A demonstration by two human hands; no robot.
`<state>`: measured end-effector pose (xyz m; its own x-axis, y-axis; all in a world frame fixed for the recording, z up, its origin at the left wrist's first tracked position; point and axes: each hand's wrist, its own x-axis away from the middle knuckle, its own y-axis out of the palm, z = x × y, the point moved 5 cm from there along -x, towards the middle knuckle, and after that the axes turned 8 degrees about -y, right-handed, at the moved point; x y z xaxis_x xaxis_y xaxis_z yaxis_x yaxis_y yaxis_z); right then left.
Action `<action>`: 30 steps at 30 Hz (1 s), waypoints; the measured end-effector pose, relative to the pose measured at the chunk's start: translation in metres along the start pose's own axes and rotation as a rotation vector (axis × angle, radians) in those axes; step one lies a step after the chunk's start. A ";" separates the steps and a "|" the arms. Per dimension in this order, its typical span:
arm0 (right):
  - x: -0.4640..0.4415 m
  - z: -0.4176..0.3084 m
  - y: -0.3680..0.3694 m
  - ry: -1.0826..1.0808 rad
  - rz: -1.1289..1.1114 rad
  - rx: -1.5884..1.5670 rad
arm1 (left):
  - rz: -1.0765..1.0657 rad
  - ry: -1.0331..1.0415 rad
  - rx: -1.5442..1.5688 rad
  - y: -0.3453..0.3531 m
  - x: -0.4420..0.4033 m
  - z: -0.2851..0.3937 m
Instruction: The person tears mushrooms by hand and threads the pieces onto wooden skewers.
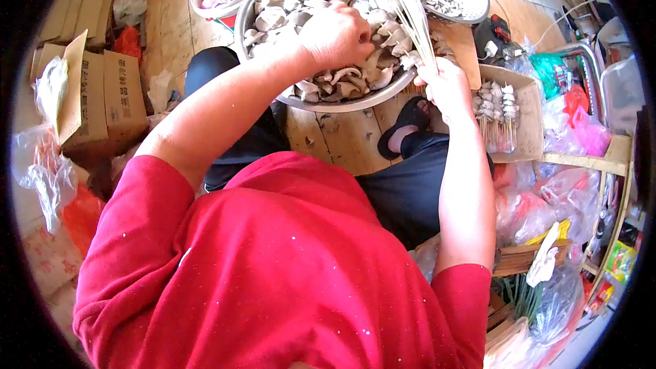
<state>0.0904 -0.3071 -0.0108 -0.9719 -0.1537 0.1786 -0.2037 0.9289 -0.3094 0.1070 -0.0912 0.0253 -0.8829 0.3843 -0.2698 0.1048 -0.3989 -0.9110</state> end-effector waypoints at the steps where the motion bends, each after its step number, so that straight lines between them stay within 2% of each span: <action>1: -0.003 0.003 0.000 0.002 0.002 -0.001 | -0.002 0.002 0.001 0.001 0.001 0.006; 4: -0.006 0.007 0.003 0.022 -0.033 0.038 | -0.184 -0.107 -0.260 0.020 0.002 0.017; 7: -0.004 0.006 0.004 0.029 -0.029 0.038 | -0.224 -0.137 -0.313 0.030 -0.002 0.021; 9: -0.001 0.003 0.004 0.036 -0.012 0.061 | -0.225 -0.156 -0.296 0.032 0.000 0.022; 15: 0.013 -0.003 -0.005 0.012 0.076 0.012 | -0.037 -0.130 -0.147 0.004 0.005 0.019; 17: 0.015 -0.003 -0.006 0.005 0.072 0.019 | 0.143 -0.094 0.110 -0.020 0.011 0.016; 18: 0.016 -0.003 -0.006 0.000 0.065 0.030 | 0.141 -0.197 0.156 -0.033 0.016 0.018; 19: 0.014 -0.002 -0.005 -0.002 0.067 0.028 | 0.142 -0.194 0.155 -0.034 0.017 0.015; 21: 0.005 0.003 -0.001 -0.049 0.040 0.178 | 0.121 -0.503 0.602 -0.034 0.025 -0.007; 22: 0.001 0.006 0.002 -0.068 0.042 0.186 | 0.071 -0.558 0.749 -0.040 0.027 -0.008; 23: 0.001 0.008 0.001 -0.072 0.045 0.188 | 0.096 -0.487 1.121 -0.039 0.028 -0.011; 25: 0.002 0.003 0.006 -0.082 0.035 0.261 | 0.081 -0.475 1.361 -0.046 0.033 -0.011; 29: 0.016 -0.003 0.008 -0.027 0.083 0.253 | 0.071 -0.521 1.493 -0.045 0.048 -0.009; 30: 0.017 -0.003 0.005 -0.083 0.114 0.310 | 0.051 -0.534 1.512 -0.044 0.052 -0.007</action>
<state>0.0728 -0.3037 -0.0061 -0.9942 -0.0934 0.0539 -0.1071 0.7966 -0.5949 0.0595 -0.0482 0.0493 -0.9779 0.1538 0.1416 -0.1032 -0.9442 0.3126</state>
